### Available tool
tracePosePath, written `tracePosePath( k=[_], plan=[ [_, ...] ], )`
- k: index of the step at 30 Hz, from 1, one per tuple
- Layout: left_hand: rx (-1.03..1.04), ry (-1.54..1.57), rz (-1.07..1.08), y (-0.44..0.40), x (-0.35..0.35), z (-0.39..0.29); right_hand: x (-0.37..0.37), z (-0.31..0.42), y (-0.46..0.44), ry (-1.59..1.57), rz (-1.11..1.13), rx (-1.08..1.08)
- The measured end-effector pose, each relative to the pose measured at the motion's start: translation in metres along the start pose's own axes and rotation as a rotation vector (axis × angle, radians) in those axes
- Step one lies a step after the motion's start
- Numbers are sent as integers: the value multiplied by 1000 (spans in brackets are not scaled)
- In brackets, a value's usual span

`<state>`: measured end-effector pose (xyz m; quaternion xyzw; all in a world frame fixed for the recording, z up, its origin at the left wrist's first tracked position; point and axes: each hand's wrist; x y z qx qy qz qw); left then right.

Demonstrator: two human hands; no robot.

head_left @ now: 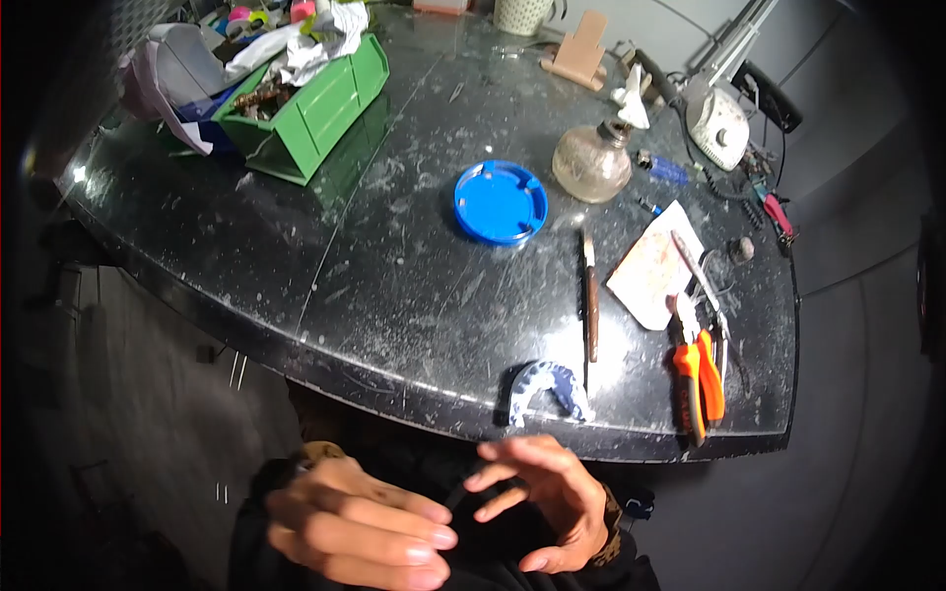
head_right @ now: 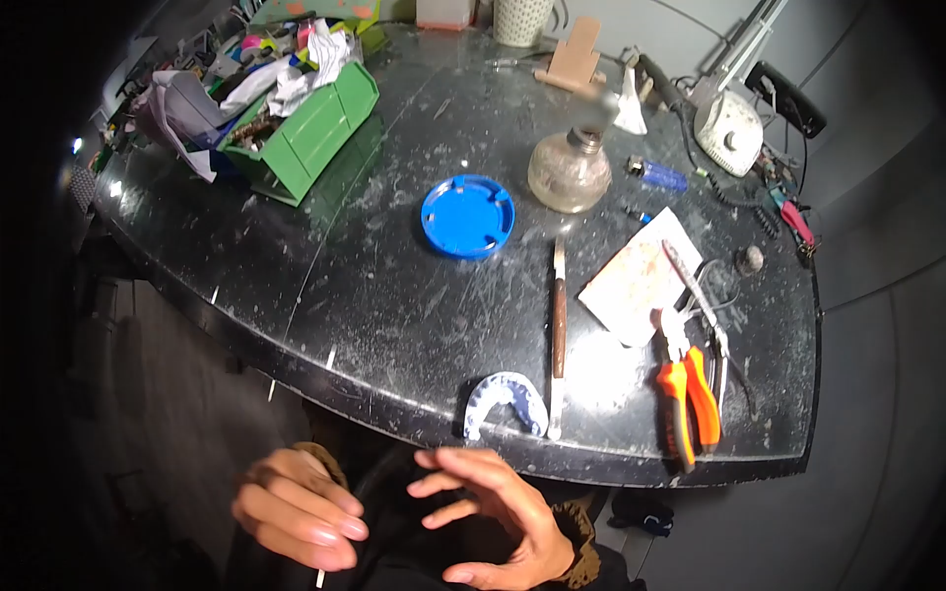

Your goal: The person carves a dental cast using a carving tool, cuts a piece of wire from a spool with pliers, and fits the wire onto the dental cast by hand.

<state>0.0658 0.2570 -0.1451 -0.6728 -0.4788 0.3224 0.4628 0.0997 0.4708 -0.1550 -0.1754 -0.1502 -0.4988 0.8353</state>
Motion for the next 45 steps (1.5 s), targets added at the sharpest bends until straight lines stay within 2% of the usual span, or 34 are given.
tracePosePath(
  k=[1,2,5,6,7,9,11,14,15,18,21,23,27,31,33,35,38,41,45],
  plan=[
    [-90,83,4,6,6,-3,2,-1,-1,-108,13,48],
    [-119,147,-46,11,14,-3,-2,-3,0,-85,54,28],
    [-198,220,18,19,17,-2,-10,-4,11,-48,-26,-124],
    [-233,216,0,23,19,-3,-7,-3,9,51,-127,-234],
    [-239,211,-10,25,19,-3,-4,-2,9,57,-266,-247],
    [-256,202,-25,29,20,-4,-4,-5,11,-16,-302,-259],
    [-286,202,-99,32,22,-2,-3,-7,14,-32,-311,-292],
    [-399,202,-401,45,48,3,4,-7,15,43,-293,-355],
    [-466,140,-371,42,52,1,5,-8,16,68,-294,-363],
    [-474,215,-457,51,69,2,1,-17,20,151,-244,-450],
    [-461,211,-513,51,82,0,12,-23,24,-260,-354,-387],
    [-410,207,-534,53,90,2,15,-35,25,-412,-373,-408],
    [-368,148,-625,53,102,3,20,-48,23,-269,-404,-579],
    [-316,-1,-601,60,107,1,29,-51,19,-3,-519,-778],
    [-190,-17,-698,69,117,6,40,-60,16,16,-617,-884],
    [-138,9,-707,81,120,11,44,-69,15,48,-676,-976],
    [-149,114,-730,84,124,15,39,-72,12,118,-683,-1009],
    [-265,125,-671,73,117,10,34,-59,12,52,-655,-853],
    [-318,10,-638,82,118,6,32,-69,13,134,-683,-896]
  ],
)
Point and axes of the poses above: each hand's wrist, its own y-axis away from the middle knuckle, its own x-axis out of the palm, z = x × y, and after that the axes turned 4 degrees about -z, right-handed
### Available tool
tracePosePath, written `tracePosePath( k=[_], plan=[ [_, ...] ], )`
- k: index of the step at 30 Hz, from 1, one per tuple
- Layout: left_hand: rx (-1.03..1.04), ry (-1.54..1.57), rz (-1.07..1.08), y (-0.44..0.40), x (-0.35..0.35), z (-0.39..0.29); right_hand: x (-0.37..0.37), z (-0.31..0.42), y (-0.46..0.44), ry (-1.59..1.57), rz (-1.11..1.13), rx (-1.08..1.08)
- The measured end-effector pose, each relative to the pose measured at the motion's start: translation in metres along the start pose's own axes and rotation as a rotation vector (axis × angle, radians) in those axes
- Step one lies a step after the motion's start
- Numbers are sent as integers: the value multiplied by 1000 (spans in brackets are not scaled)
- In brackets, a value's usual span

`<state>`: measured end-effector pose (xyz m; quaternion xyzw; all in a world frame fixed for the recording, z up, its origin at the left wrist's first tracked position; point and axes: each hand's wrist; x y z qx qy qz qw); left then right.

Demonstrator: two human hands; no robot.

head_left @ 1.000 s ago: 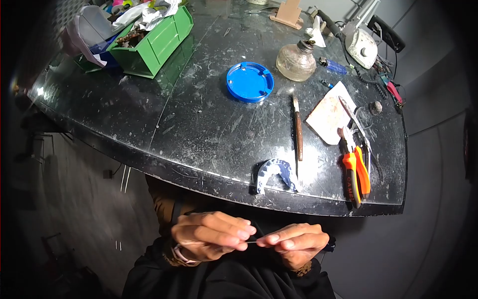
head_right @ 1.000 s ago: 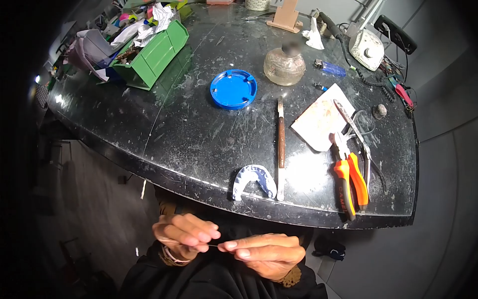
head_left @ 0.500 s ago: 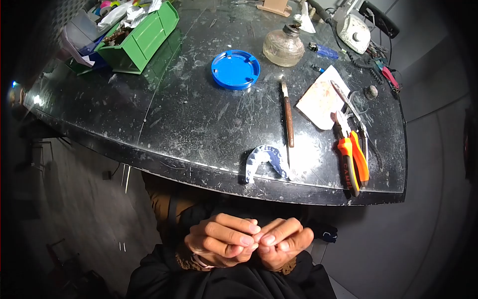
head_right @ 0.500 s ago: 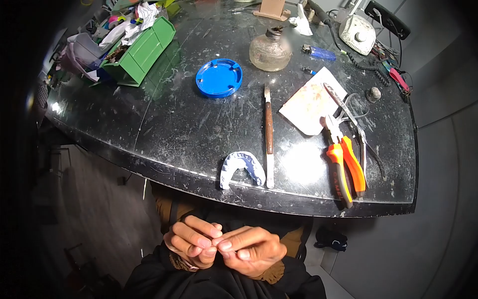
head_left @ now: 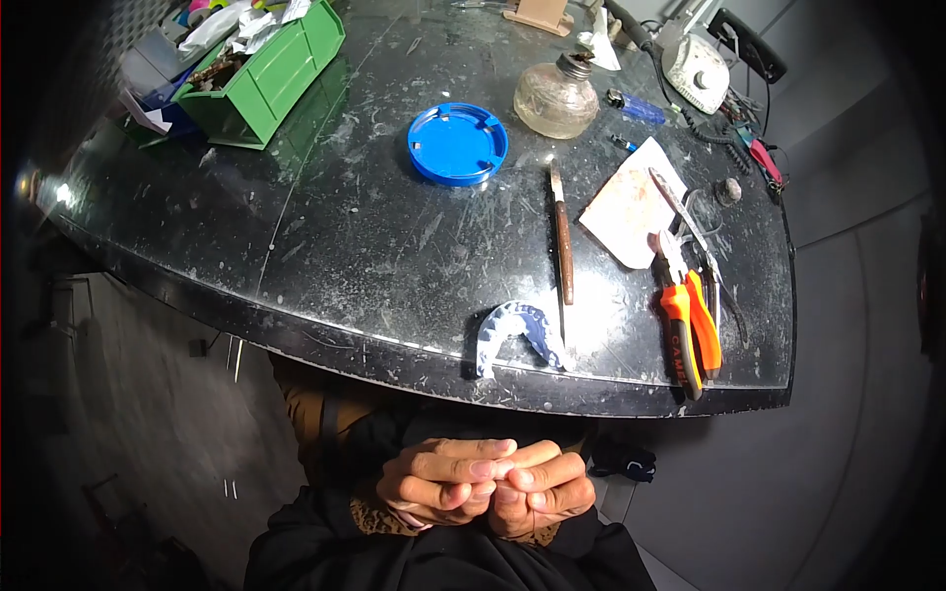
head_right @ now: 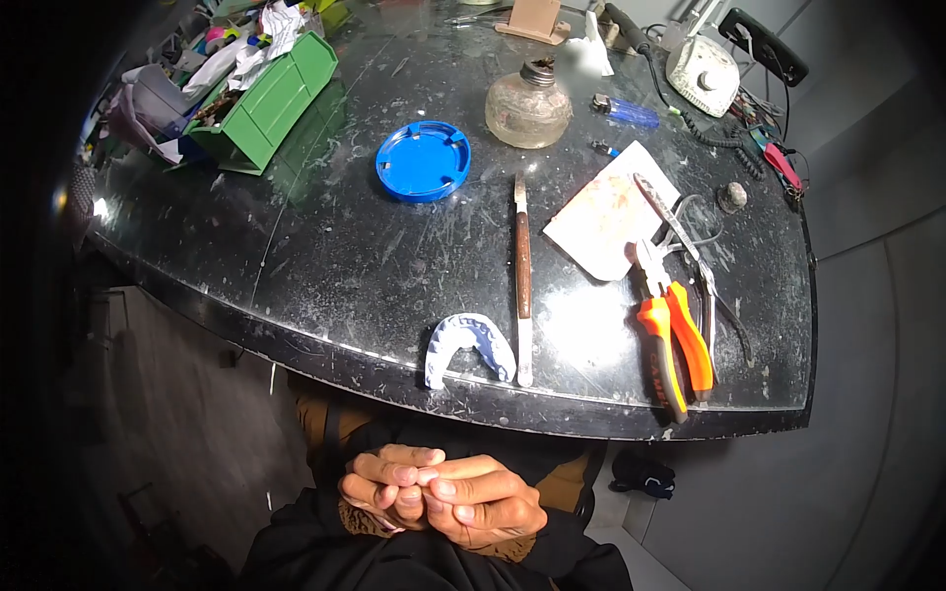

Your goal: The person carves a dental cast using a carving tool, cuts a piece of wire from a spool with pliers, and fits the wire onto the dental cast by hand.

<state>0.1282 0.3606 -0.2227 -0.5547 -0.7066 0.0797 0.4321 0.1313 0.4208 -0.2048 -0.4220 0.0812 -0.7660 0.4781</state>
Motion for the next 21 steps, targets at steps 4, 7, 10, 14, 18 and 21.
tracePosePath(
  k=[4,7,10,14,18,21],
  plan=[
    [68,-45,-39,5,3,7,-1,-9,9,25,-39,-120],
    [46,-116,79,-4,-5,3,0,-8,5,2,-26,-45],
    [74,-183,112,-2,-5,3,1,-10,4,21,-6,-76],
    [76,-212,80,-1,-4,2,-1,-12,7,48,12,-102],
    [-97,-83,-40,-23,-3,-10,-2,-3,-7,124,157,81],
    [-55,1,158,-41,-23,-10,-9,1,-30,148,274,111]
  ],
)
Point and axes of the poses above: each hand's wrist, its own y-axis away from the middle knuckle, its own x-axis out of the palm, z = x × y, and after that the axes turned 4 degrees about -z, right-handed
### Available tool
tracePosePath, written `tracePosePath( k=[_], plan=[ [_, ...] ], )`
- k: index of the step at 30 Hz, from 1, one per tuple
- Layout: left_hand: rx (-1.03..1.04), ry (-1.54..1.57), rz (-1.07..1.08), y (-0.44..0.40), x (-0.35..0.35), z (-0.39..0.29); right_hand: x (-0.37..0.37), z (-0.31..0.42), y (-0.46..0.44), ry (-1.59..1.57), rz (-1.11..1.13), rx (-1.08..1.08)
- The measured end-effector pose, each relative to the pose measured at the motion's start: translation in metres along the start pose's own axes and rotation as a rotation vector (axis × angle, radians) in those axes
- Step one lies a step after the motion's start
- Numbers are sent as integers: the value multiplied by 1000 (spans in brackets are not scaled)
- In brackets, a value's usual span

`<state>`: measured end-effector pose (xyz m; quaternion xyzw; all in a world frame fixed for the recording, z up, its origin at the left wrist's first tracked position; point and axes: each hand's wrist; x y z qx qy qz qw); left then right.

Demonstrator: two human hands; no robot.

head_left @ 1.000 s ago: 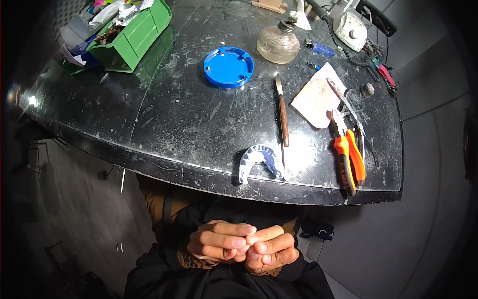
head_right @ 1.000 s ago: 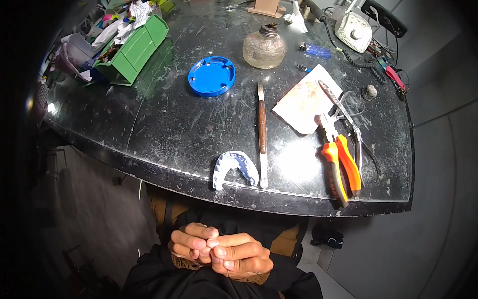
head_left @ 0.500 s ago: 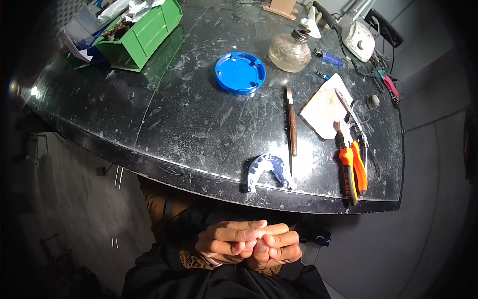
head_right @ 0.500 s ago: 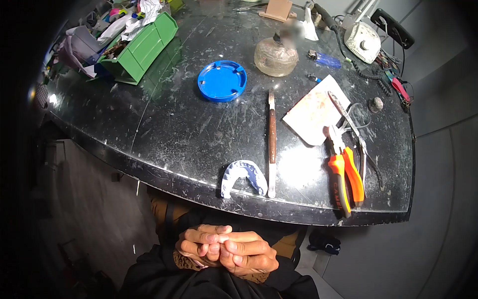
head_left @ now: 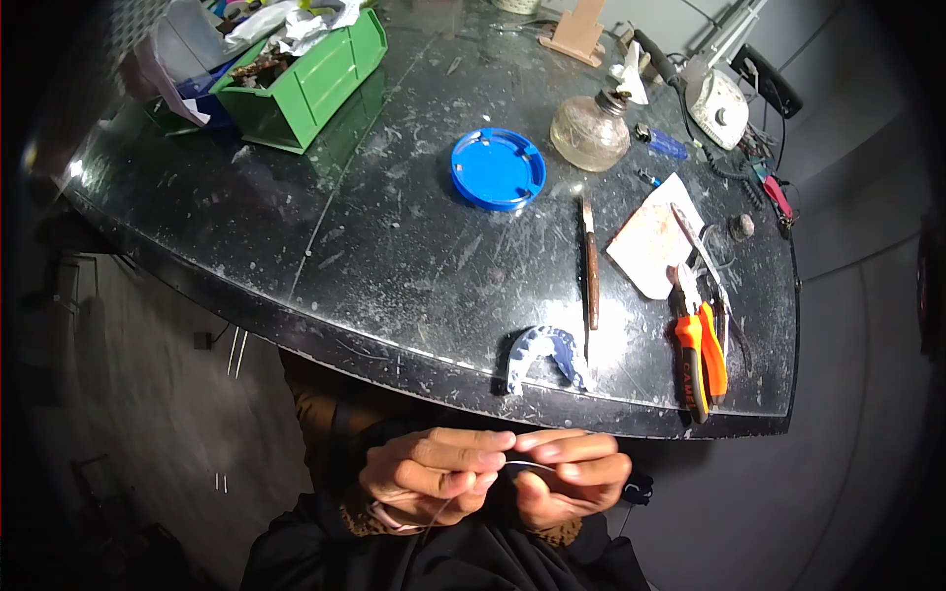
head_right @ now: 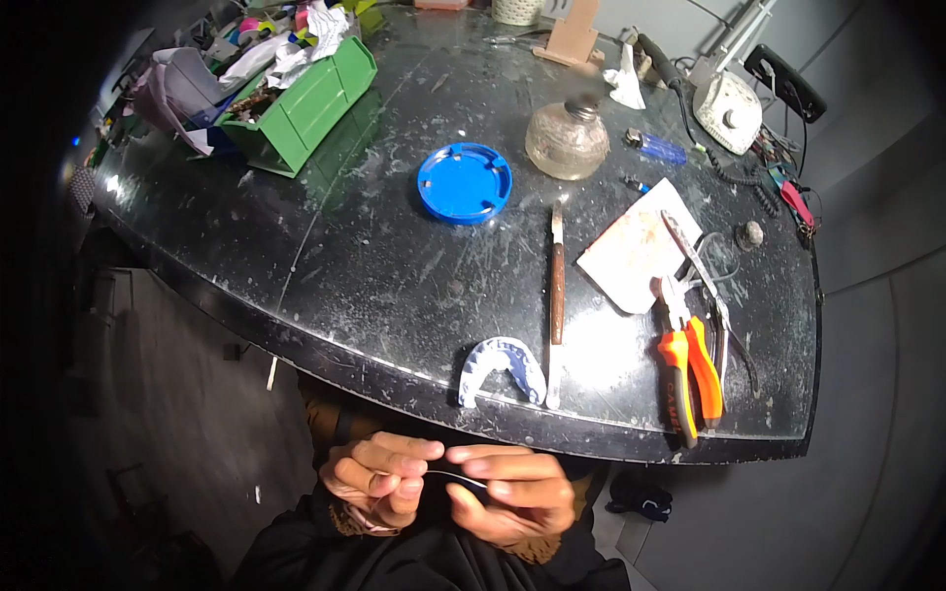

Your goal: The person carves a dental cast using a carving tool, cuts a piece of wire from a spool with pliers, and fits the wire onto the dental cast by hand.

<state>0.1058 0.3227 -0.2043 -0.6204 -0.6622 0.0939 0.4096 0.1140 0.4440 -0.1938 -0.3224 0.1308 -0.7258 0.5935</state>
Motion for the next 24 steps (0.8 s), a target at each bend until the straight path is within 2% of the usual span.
tracePosePath(
  k=[1,3,5,7,10,11,13,15,17,21,24],
  plan=[
    [33,-63,74,-6,-5,-3,-7,-7,-5,43,-5,-141],
    [106,-196,217,-21,-12,-14,-15,2,-17,240,80,-264],
    [256,-335,451,-36,-19,-23,-13,30,-33,477,403,-48],
    [404,-445,585,-49,-18,-29,-7,39,-32,530,491,80],
    [513,-503,564,-48,-10,-29,9,62,-42,518,477,169],
    [459,-494,526,-49,-6,-35,7,64,-42,523,498,182],
    [458,-466,491,-47,-4,-31,4,66,-34,467,481,361],
    [452,-418,448,-43,-5,-27,-5,72,-32,495,559,412],
    [393,-344,448,-43,-7,-28,-2,72,-39,457,578,347],
    [603,-305,522,-56,-10,-25,-12,65,-40,408,631,287],
    [450,-276,535,-52,-8,-22,-24,64,-52,375,721,234]
  ],
)
Point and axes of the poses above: each hand's wrist, its own y-axis away from the middle knuckle, its own x-axis out of the palm, z = x × y, and after that the axes turned 4 degrees about -z, right-handed
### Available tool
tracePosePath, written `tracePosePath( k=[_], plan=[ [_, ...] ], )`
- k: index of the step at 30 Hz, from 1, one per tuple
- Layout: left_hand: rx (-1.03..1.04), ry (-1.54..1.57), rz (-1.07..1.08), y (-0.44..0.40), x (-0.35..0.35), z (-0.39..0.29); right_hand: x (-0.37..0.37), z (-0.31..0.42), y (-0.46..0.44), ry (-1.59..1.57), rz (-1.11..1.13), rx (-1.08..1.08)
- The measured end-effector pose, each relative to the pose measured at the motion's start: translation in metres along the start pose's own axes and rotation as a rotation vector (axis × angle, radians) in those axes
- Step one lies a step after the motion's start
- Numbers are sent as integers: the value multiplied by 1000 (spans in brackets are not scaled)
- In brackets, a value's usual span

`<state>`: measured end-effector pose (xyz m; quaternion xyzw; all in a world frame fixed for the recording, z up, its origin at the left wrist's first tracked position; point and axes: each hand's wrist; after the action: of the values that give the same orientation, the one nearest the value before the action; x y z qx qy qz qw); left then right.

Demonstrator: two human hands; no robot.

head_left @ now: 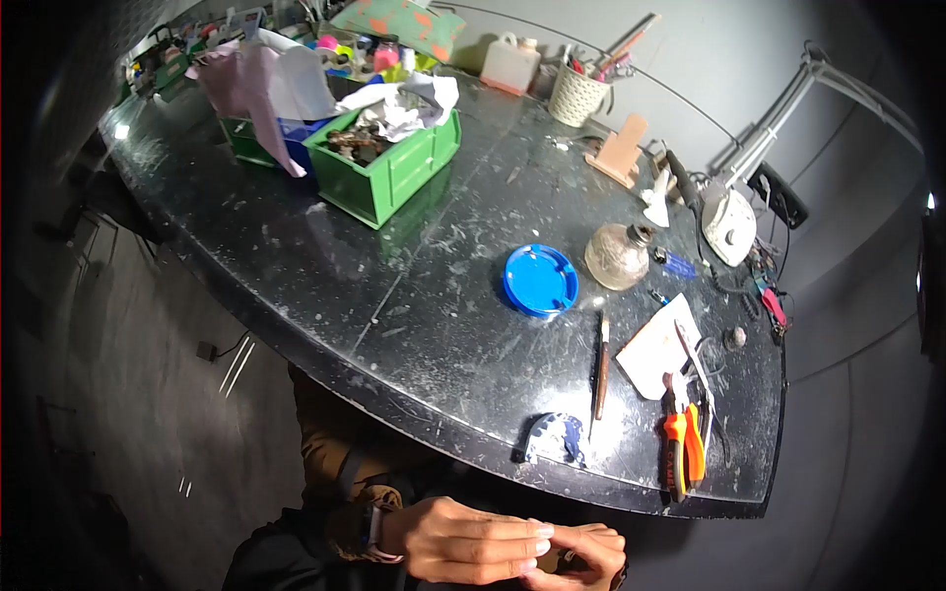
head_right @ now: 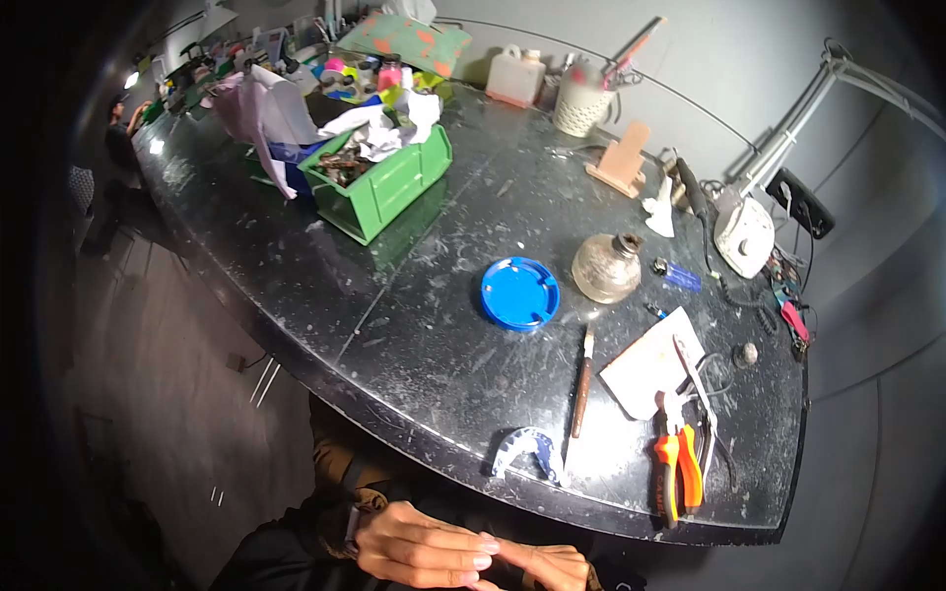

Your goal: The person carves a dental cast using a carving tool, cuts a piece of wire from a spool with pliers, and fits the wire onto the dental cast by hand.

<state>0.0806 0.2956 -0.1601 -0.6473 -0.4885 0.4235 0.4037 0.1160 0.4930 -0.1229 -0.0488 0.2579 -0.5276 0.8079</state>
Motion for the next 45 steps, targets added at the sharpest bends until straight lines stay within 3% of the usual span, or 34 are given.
tracePosePath(
  k=[1,3,4,7,9,12,18,21,22,25,26,27,29,31,33,35,39,43,45],
  plan=[
    [-64,25,5,2,1,0,-1,-1,-7,70,-71,-139],
    [-191,-84,-78,-1,-2,9,-12,-2,5,44,-132,2],
    [-372,-114,-166,-5,0,11,-10,-12,21,-21,-235,68],
    [-813,-304,-102,-25,-6,26,-30,-22,32,10,-197,144],
    [-921,-242,-42,-29,-1,39,-28,-26,42,-4,-270,241],
    [-887,-394,225,-40,4,45,-37,-22,32,85,-195,220],
    [-873,-472,405,-46,9,51,-52,-32,48,77,-267,249],
    [-905,-486,350,-50,10,52,-61,-20,16,27,-188,110],
    [-868,-475,317,-50,9,54,-70,-17,-3,-40,1,117],
    [-1070,-263,350,-62,-13,59,-70,-26,-31,-197,27,224],
    [-983,-213,358,-66,-28,64,-71,-33,-40,-269,-27,278],
    [-1150,-95,400,-79,-47,63,-70,-42,-49,-341,-82,327],
    [-1170,47,220,-80,-70,69,-73,-55,-64,-652,-281,590],
    [-1216,203,65,-96,-88,69,-70,-58,-76,-636,-275,673],
    [-1279,305,37,-112,-91,74,-70,-61,-80,-449,-168,591],
    [-1341,541,-73,-109,-86,89,-75,-76,-85,-196,-115,296],
    [-1303,892,-214,-100,-54,133,-91,-88,-101,-283,-248,368],
    [-1283,1062,-182,-92,-18,160,-97,-84,-97,-96,-362,120],
    [-1328,1026,-176,-93,-6,153,-102,-88,-93,109,-303,-7]
  ],
)
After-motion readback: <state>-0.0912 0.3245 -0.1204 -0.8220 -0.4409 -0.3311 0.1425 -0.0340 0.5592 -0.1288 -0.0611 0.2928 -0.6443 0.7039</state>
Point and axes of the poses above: each hand's wrist, its own y-axis away from the middle knuckle, its own x-axis out of the palm, z = x × y, and after that the axes turned 4 degrees about -z, right-handed
